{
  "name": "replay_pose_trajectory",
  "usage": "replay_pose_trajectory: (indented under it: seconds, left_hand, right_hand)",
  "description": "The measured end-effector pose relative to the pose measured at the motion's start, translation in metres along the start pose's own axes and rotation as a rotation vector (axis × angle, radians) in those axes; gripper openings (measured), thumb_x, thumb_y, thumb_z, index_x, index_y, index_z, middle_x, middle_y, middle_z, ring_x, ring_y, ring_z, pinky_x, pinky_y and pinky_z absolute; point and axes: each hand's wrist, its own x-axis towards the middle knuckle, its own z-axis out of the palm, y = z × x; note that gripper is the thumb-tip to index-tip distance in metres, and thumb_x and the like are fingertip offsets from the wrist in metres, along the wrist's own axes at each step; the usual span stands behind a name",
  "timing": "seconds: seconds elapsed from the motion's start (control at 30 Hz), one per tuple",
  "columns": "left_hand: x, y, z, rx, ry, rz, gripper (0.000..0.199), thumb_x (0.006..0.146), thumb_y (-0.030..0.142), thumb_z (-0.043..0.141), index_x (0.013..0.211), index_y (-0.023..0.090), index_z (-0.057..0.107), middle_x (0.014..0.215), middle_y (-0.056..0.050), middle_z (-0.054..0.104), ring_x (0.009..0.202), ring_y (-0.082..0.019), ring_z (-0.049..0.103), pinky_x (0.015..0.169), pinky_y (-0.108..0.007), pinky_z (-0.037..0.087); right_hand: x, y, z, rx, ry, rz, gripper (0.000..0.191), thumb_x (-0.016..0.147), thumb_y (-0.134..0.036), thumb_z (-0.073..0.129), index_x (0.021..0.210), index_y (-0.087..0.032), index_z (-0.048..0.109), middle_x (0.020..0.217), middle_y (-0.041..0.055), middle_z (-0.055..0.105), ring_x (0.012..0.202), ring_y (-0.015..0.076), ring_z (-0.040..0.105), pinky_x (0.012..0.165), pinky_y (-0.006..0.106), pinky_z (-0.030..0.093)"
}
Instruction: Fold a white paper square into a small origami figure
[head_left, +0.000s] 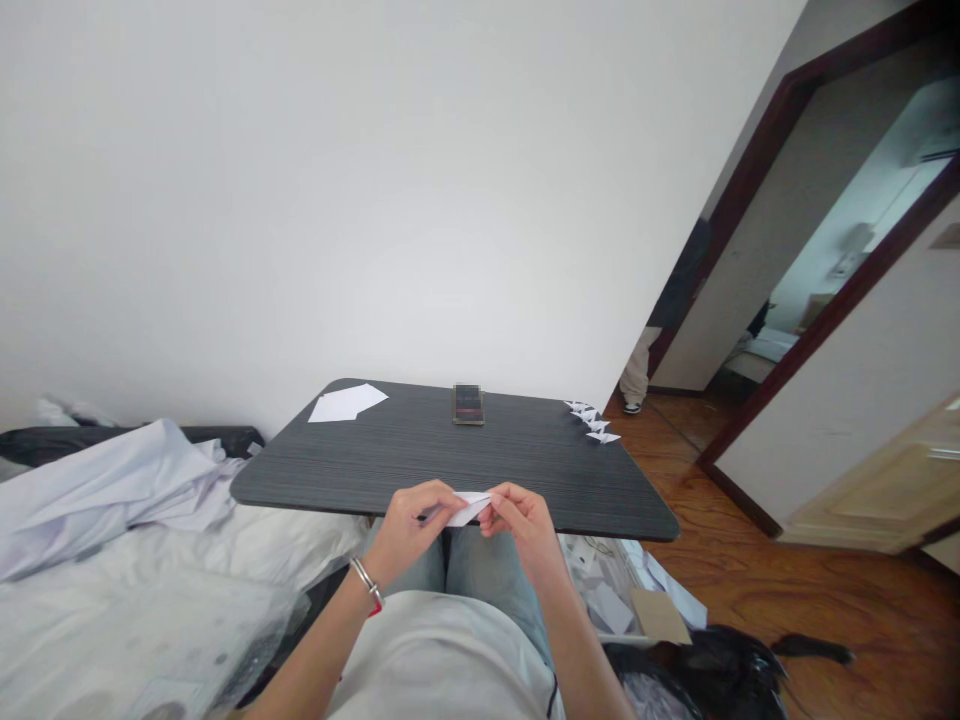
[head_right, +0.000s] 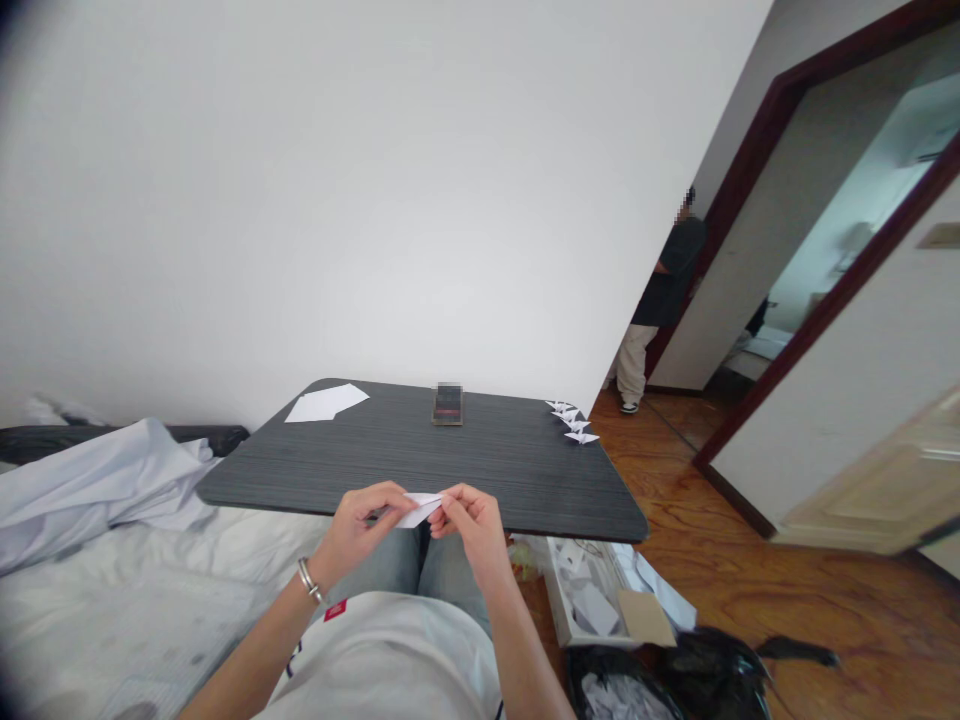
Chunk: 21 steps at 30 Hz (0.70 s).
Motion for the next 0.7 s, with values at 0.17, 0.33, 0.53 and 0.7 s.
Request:
replay_pose_trajectory:
  seconds: [0.17,0.33,0.53,0.7]
  left_hand:
    - [-0.0006,-0.0019,0.0004,0.017,-0.009,0.019,0.016,0.078,0.016,0.049,0.077,0.015,0.065,0.075,-0.005,0.063,0.067,-0.012,0.057,0.060,-0.021,0.040]
    - [-0.0004,-0.0018,-0.0002,0.023,-0.007,0.002,0.016,0.078,0.017,0.050,0.077,0.015,0.066,0.074,-0.005,0.063,0.065,-0.012,0.056,0.059,-0.021,0.040]
    - [0.0002,-0.0025,-0.0012,0.002,-0.030,-0.029,0.017,0.079,0.019,0.050,0.077,0.014,0.066,0.074,-0.005,0.063,0.065,-0.012,0.056,0.059,-0.021,0.039]
    - [0.0014,-0.0052,-0.0021,-0.028,-0.061,-0.063,0.018,0.079,0.020,0.050,0.076,0.014,0.066,0.073,-0.005,0.063,0.065,-0.013,0.055,0.059,-0.021,0.038]
  right_hand:
    - [0.0006,-0.0005,-0.0014,-0.032,0.015,0.027,0.023,0.068,-0.036,0.063,0.063,-0.013,0.063,0.053,0.0010,0.063,0.044,0.0087,0.055,0.044,0.019,0.048]
    - [0.0020,0.0014,-0.0049,-0.064,-0.003,0.025,0.022,0.069,-0.035,0.063,0.066,-0.013,0.064,0.054,0.0015,0.064,0.046,0.0095,0.057,0.047,0.019,0.050]
    - [0.0029,0.0043,-0.0062,-0.110,0.000,0.004,0.024,0.070,-0.037,0.062,0.065,-0.013,0.062,0.054,0.0015,0.063,0.044,0.0094,0.057,0.045,0.020,0.050]
    - [0.0034,0.0072,-0.0054,-0.170,-0.012,-0.027,0.026,0.072,-0.038,0.059,0.064,-0.014,0.059,0.052,0.0001,0.061,0.041,0.0082,0.055,0.041,0.018,0.047]
